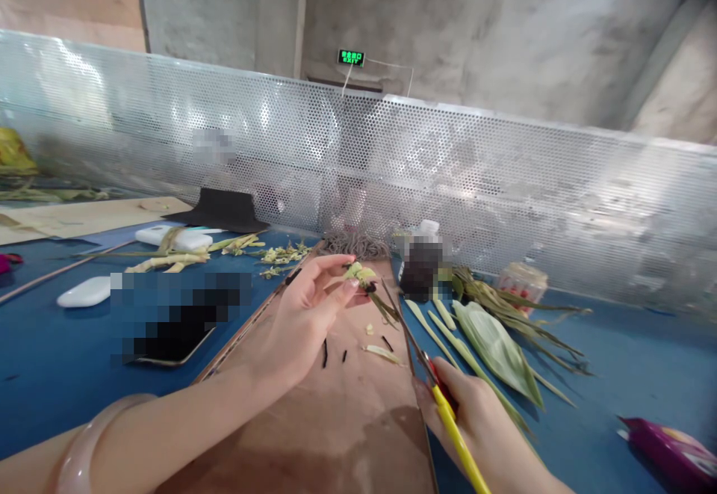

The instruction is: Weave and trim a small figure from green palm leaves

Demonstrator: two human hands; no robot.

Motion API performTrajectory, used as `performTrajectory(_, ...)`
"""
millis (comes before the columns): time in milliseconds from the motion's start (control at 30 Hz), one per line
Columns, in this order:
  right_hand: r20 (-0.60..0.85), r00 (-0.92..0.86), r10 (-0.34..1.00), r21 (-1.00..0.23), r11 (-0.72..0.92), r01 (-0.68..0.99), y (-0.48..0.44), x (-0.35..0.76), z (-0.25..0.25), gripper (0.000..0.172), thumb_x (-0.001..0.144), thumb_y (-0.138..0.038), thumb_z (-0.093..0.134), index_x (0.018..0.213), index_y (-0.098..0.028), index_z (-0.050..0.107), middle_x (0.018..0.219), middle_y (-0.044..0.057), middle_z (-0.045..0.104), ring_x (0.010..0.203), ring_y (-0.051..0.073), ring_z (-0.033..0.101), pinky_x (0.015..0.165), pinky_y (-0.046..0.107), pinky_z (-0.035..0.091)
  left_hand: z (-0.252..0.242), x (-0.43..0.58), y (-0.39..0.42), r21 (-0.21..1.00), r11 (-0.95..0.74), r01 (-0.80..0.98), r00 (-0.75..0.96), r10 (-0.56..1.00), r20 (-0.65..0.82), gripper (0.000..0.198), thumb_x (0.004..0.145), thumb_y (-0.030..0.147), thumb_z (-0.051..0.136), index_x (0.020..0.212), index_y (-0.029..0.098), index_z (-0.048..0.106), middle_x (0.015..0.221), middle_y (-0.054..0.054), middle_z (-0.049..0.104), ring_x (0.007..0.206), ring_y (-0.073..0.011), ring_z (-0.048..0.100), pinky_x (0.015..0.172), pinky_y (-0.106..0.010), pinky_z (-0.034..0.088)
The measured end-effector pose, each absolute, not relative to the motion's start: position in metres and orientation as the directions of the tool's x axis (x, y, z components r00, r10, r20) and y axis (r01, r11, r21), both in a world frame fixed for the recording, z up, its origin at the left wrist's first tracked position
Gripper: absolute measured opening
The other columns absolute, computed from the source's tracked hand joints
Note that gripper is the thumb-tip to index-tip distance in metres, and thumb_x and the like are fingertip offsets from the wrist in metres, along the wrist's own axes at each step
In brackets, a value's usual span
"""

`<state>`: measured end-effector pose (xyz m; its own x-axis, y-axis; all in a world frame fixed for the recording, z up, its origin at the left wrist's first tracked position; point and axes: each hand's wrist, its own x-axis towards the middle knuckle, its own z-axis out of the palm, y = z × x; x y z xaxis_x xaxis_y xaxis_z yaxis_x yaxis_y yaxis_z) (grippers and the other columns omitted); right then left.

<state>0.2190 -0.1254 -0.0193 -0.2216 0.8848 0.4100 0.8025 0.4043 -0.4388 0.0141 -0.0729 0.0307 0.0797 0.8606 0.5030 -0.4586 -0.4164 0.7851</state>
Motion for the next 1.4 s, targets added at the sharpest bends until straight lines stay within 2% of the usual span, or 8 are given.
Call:
performTrajectory(167, 0.373, -0.196, 0.907, -0.485, 0.370, 0.792, -0.127, 0.219, -0.019, 0.028, 0.083, -0.039, 0.043, 0.062, -0.023, 0.035, 0.050, -0.006, 0.037, 0.045, 0.010, 0.026, 0.042, 0.022, 0.024, 0.030, 0.014, -0.072, 0.776, -0.424, -0.468, 0.060, 0.861, 0.506, 0.026, 0.077, 0.020, 0.064, 0.103, 0.021, 0.061, 0.097, -0.004, 0.062, 0.089, -0.0170, 0.061, 0.081, -0.032, 0.053)
performTrajectory(367, 0.293, -0.197, 0.936, -0.611, 0.342, 0.714, -0.127, 0.218, -0.015, 0.026, 0.087, -0.041, 0.039, 0.071, -0.020, 0.044, 0.062, -0.002, 0.049, 0.055, 0.011, 0.041, 0.050, 0.020, 0.034, 0.034, 0.013, -0.071, 0.777, -0.398, -0.487, 0.065, 0.871, 0.487, 0.027, 0.077, 0.020, 0.064, 0.104, 0.021, 0.061, 0.095, -0.003, 0.061, 0.085, -0.0163, 0.063, 0.083, -0.033, 0.052)
performTrajectory(500, 0.238, -0.250, 0.938, -0.655, 0.346, 0.672, -0.131, 0.217, -0.012, 0.023, 0.086, -0.038, 0.042, 0.072, -0.020, 0.043, 0.064, -0.003, 0.048, 0.057, 0.011, 0.040, 0.051, 0.020, 0.035, 0.034, 0.011, -0.068, 0.761, -0.364, -0.537, 0.093, 0.871, 0.482, 0.028, 0.078, 0.019, 0.063, 0.106, 0.020, 0.060, 0.096, -0.004, 0.062, 0.085, -0.0162, 0.063, 0.082, -0.031, 0.052)
performTrajectory(733, 0.213, -0.250, 0.944, -0.673, 0.328, 0.663, -0.134, 0.210, -0.005, 0.022, 0.082, -0.036, 0.046, 0.068, -0.020, 0.040, 0.060, -0.005, 0.041, 0.054, 0.010, 0.037, 0.049, 0.021, 0.030, 0.035, 0.013, -0.070, 0.752, -0.330, -0.571, 0.122, 0.871, 0.476, 0.027, 0.078, 0.019, 0.064, 0.104, 0.020, 0.060, 0.100, -0.006, 0.063, 0.087, -0.0176, 0.064, 0.080, -0.031, 0.052)
performTrajectory(867, 0.188, -0.270, 0.944, -0.668, 0.324, 0.670, -0.135, 0.208, -0.001, 0.020, 0.083, -0.034, 0.044, 0.069, -0.020, 0.040, 0.061, -0.004, 0.043, 0.055, 0.010, 0.039, 0.050, 0.021, 0.031, 0.036, 0.013, -0.071, 0.754, -0.319, -0.574, 0.088, 0.891, 0.445, 0.027, 0.076, 0.019, 0.065, 0.102, 0.018, 0.060, 0.100, -0.005, 0.062, 0.085, -0.0173, 0.064, 0.081, -0.032, 0.052)
performTrajectory(1100, 0.247, -0.249, 0.936, -0.658, 0.351, 0.667, -0.134, 0.209, -0.005, 0.023, 0.082, -0.036, 0.046, 0.067, -0.020, 0.041, 0.058, -0.004, 0.043, 0.053, 0.009, 0.036, 0.048, 0.020, 0.030, 0.036, 0.016, -0.075, 0.760, -0.317, -0.567, 0.099, 0.890, 0.445, 0.025, 0.077, 0.018, 0.065, 0.101, 0.020, 0.059, 0.096, -0.003, 0.062, 0.085, -0.0156, 0.063, 0.081, -0.031, 0.052)
performTrajectory(1400, 0.264, -0.265, 0.928, -0.633, 0.374, 0.678, -0.134, 0.211, -0.003, 0.021, 0.083, -0.035, 0.046, 0.069, -0.020, 0.044, 0.060, -0.003, 0.048, 0.053, 0.010, 0.039, 0.048, 0.019, 0.033, 0.031, 0.019, -0.078, 0.791, -0.358, -0.495, 0.131, 0.870, 0.476, 0.023, 0.079, 0.022, 0.062, 0.102, 0.020, 0.059, 0.096, -0.006, 0.063, 0.088, -0.0194, 0.062, 0.083, -0.037, 0.051)
